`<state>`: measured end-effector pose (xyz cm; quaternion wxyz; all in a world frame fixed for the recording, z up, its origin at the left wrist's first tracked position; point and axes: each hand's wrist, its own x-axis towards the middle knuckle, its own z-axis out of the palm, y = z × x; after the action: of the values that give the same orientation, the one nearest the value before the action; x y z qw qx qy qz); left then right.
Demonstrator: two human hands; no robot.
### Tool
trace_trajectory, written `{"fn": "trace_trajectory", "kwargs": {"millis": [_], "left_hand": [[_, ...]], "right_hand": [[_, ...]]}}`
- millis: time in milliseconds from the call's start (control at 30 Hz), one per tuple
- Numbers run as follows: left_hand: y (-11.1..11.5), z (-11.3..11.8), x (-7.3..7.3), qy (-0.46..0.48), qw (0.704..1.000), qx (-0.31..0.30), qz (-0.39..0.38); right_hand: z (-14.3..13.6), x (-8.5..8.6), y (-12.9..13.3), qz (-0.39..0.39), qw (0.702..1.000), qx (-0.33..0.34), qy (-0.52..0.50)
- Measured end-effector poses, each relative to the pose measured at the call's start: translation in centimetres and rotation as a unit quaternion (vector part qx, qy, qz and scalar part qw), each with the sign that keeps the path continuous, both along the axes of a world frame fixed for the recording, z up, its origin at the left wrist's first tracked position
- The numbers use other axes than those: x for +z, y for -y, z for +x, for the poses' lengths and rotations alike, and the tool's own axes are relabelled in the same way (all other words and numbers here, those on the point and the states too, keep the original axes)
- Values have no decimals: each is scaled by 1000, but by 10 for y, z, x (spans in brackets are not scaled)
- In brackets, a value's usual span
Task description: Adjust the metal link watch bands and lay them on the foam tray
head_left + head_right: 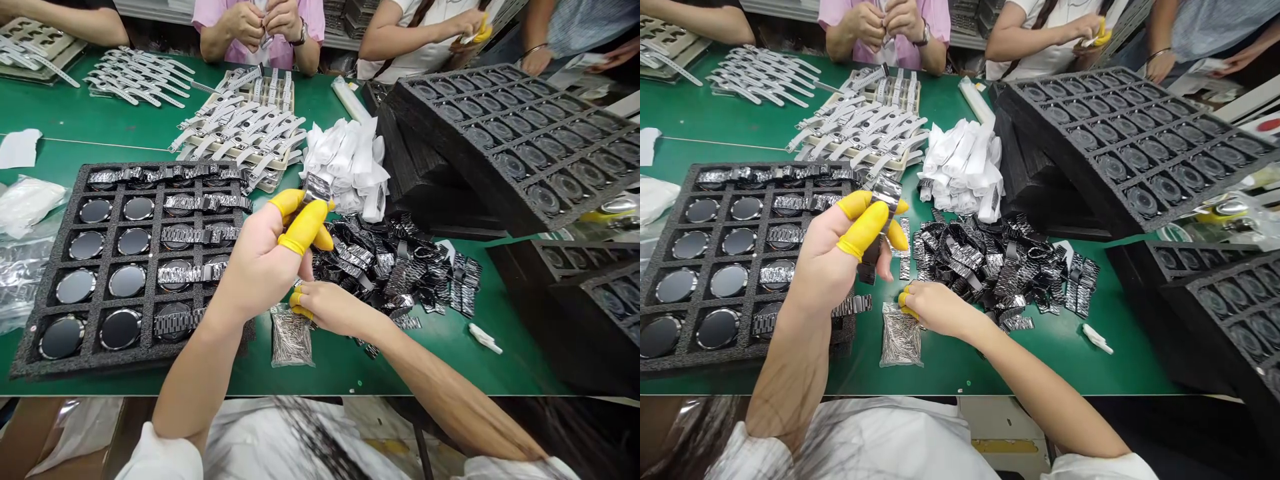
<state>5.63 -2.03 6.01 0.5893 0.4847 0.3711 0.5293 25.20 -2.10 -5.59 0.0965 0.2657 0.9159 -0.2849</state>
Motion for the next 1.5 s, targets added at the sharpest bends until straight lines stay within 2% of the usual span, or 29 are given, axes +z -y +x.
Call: {"fn": "trace_trajectory", "kwargs": {"millis": [67,133,167,233,333,400,467,633,1033,1167,1267,1367,1500], "left_hand": [[1,0,0,-10,1000,2,-5],[1,-1,-2,-28,1000,2,-15],[2,-1,-4,-41,999,-2,-18],[2,0,-8,-74,997,-11,-19],[0,1,-12,-118,993,-20,-10],[-1,2,-12,-141,990,-21,-12],[-1,2,-11,-161,986,-25,-21],[-1,1,-11,-180,983,-25,-33],[-3,3,-16,-188,981,-3,-50],[-2,5,-13,-202,978,6,-44],[-1,6,-12,-164,984,1,-66],[-1,6,-11,-78,990,-20,-113],[-4,7,-4,28,984,-57,-166]], "right_hand": [[6,11,-6,-5,998,-49,-32],[13,25,-14,-52,979,-143,-137],[16,33,-18,-87,954,-196,-210],[18,48,-25,-163,877,-274,-361],[12,65,-33,-253,759,-306,-516],[3,70,-36,-308,712,-308,-551],[-5,72,-39,-358,691,-307,-548],[-10,71,-43,-415,676,-297,-532],[-8,68,-51,-434,649,-281,-559],[-15,66,-48,-448,634,-282,-564],[-26,61,-45,-453,633,-271,-566],[-35,54,-43,-405,653,-300,-565],[-35,56,-43,-257,654,-332,-629]]}}
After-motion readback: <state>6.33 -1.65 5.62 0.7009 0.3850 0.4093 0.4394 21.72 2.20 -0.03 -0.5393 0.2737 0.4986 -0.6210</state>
